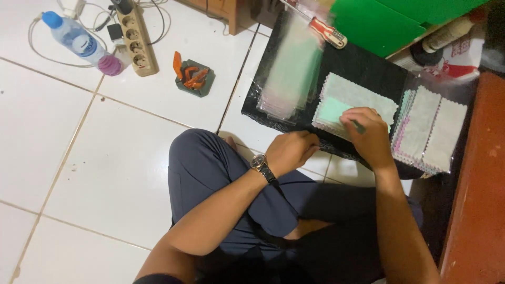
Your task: Packaging small microfiber cloths into individual plastic sleeves.
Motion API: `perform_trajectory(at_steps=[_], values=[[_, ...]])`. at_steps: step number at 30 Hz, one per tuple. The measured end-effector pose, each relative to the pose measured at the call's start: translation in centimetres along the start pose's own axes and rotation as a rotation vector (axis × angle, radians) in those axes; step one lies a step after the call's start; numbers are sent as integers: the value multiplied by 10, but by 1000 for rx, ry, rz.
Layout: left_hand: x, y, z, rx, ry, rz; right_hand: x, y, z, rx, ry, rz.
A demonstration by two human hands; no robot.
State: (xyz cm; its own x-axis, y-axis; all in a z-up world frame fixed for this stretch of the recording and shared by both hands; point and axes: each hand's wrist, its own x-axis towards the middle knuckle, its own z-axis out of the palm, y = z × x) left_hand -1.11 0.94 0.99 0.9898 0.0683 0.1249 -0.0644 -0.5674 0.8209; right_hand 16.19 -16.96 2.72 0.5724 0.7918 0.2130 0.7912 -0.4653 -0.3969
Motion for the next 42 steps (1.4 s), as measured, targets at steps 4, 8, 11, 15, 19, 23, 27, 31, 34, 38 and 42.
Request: perform_trajectory(at_steps=[4, 8, 11, 15, 19, 23, 27, 31, 34, 38, 42], values=[[3, -2, -4, 133, 3, 14, 2, 0, -2, 143, 41, -6], [2, -5, 4, 116, -12, 6, 1, -11, -5, 36, 8, -30], [3, -2, 3, 70, -39, 5, 0, -5, 0, -23, 31, -49], [4, 3, 0, 23, -32, -18, 5, -9, -7, 116, 32, -3], [3, 14, -8, -210, 100, -65, -4, 7, -24, 298, 189, 143], [6, 19, -3, -564, 345, -103, -11, -37, -52, 765, 279, 506], [5, 5, 17, -1014, 156, -80, -18, -53, -23, 559, 322, 530], [-4, -1, 22, -997, 218, -154, -36, -74, 15, 712, 219, 647], [-4, 10, 14, -857, 397, -215, -56, -78, 48, 832, 235, 634], [-3, 17, 17, -852, 496, -333, -81, -80, 62, 893, 261, 627], [7, 11, -15, -708, 546, -161, -111, -65, 67, 930, 278, 674]])
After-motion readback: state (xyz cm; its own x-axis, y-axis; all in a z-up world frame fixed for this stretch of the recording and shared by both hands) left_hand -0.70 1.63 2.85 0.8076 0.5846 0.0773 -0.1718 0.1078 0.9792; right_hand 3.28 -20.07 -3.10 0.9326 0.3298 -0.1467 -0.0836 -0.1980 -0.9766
